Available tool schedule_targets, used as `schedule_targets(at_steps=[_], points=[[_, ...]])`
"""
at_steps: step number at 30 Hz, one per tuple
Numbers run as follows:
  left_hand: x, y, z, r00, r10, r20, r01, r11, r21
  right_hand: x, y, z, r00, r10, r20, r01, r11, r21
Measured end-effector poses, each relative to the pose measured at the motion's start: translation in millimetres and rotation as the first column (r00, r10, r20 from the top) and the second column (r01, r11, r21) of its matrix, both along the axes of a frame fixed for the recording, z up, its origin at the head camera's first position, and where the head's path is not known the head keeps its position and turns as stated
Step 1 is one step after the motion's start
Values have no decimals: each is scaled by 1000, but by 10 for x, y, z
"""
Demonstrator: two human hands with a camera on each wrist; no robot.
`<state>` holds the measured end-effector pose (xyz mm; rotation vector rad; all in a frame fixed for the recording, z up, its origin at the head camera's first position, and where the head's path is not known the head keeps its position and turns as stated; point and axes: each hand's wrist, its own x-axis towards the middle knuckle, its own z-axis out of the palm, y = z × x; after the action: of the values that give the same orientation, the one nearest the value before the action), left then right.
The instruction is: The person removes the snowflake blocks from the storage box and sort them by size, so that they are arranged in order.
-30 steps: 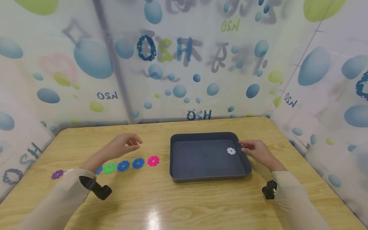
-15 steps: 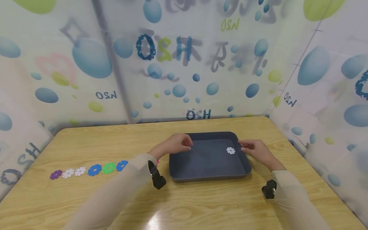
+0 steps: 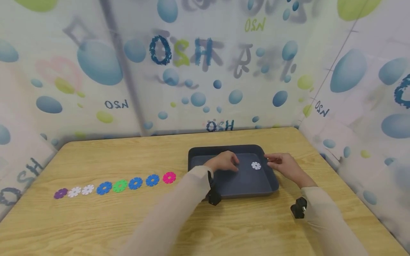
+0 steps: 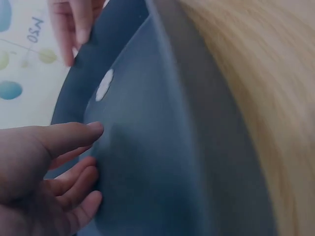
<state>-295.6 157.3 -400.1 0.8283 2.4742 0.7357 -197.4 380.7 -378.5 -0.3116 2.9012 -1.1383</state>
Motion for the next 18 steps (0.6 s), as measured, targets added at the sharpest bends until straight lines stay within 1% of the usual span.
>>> schedule_targets(at_steps=[2, 3, 5, 6, 7, 10, 12, 14, 18], points=[[-6, 130, -62, 1000, 14, 0, -14, 1000, 17, -1, 10, -6, 1000, 3, -4, -3, 1000, 1], [17, 183, -70, 1000, 20, -2, -20, 1000, 23, -2, 15, -10, 1000, 5, -7, -5, 1000, 0], [91, 266, -49, 999, 36, -4, -36, 999, 33, -7, 22, -17, 1000, 8, -15, -8, 1000, 3], [201, 281, 68, 999, 54, 3, -54, 999, 3, -10, 25, -20, 1000, 10, -19, -10, 1000, 5], [246, 316, 91, 997, 72, -3, -72, 997, -4, -14, 28, -23, 1000, 12, -22, -12, 1000, 7], [361, 379, 165, 995, 97, -36, -98, 995, -27, -26, 33, -29, 999, 13, -30, -13, 1000, 10], [400, 407, 180, 993, 110, -54, -112, 993, -33, -30, 36, -30, 999, 12, -31, -12, 1000, 10], [421, 423, 182, 991, 117, -58, -119, 993, -23, -34, 39, -31, 999, 9, -31, -8, 1000, 8], [430, 447, 158, 989, 135, -56, -136, 991, -7, -35, 41, -33, 1000, -2, -23, 2, 1000, 5]])
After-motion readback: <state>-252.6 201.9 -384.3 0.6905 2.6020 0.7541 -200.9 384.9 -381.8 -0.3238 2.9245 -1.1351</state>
